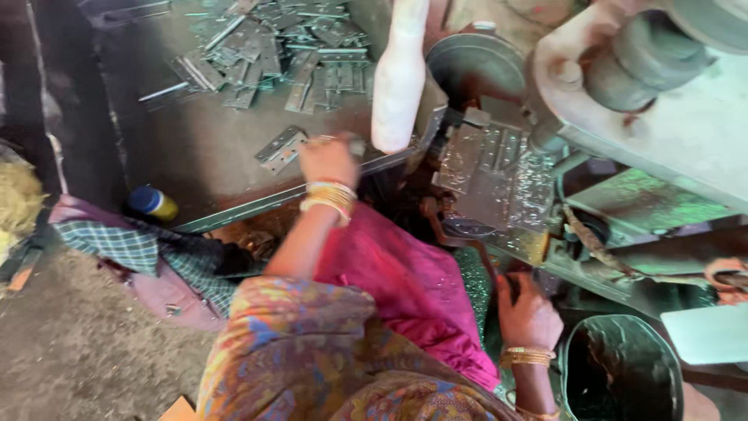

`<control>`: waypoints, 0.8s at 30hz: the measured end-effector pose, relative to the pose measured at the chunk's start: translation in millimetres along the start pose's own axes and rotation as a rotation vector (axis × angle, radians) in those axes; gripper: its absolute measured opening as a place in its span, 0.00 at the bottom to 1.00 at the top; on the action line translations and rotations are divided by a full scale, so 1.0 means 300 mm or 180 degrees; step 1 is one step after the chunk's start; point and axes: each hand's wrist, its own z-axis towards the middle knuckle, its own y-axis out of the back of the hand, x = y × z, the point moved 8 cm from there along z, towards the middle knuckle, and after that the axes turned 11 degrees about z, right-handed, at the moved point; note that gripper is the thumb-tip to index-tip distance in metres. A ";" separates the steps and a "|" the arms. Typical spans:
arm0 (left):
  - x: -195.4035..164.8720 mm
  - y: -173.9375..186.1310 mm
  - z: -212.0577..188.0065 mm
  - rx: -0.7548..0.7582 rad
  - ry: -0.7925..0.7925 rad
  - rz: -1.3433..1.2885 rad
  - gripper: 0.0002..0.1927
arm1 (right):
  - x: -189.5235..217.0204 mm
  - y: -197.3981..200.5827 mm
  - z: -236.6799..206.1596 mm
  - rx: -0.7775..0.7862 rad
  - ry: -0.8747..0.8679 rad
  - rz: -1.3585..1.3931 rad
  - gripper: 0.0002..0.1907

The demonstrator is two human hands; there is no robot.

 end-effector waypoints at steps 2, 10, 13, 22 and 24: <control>0.246 -0.003 0.032 -0.0309 0.0706 0.0969 0.28 | 0.027 0.023 0.001 0.0018 -0.0098 -0.0082 0.21; 0.416 -0.125 0.093 0.1026 0.1057 -0.0321 0.37 | 0.020 0.011 0.003 0.0083 -0.0190 -0.0117 0.21; 0.337 -0.038 0.141 0.0175 0.0233 -0.0628 0.46 | 0.015 0.005 0.003 0.0111 -0.0204 -0.0173 0.21; 0.470 -0.066 0.210 0.1221 0.0335 0.0551 0.32 | 0.015 -0.008 -0.006 0.0257 -0.0299 -0.0102 0.21; 0.511 -0.045 0.197 0.1334 0.0075 0.0555 0.28 | 0.017 -0.009 -0.007 0.0269 -0.0335 -0.0054 0.21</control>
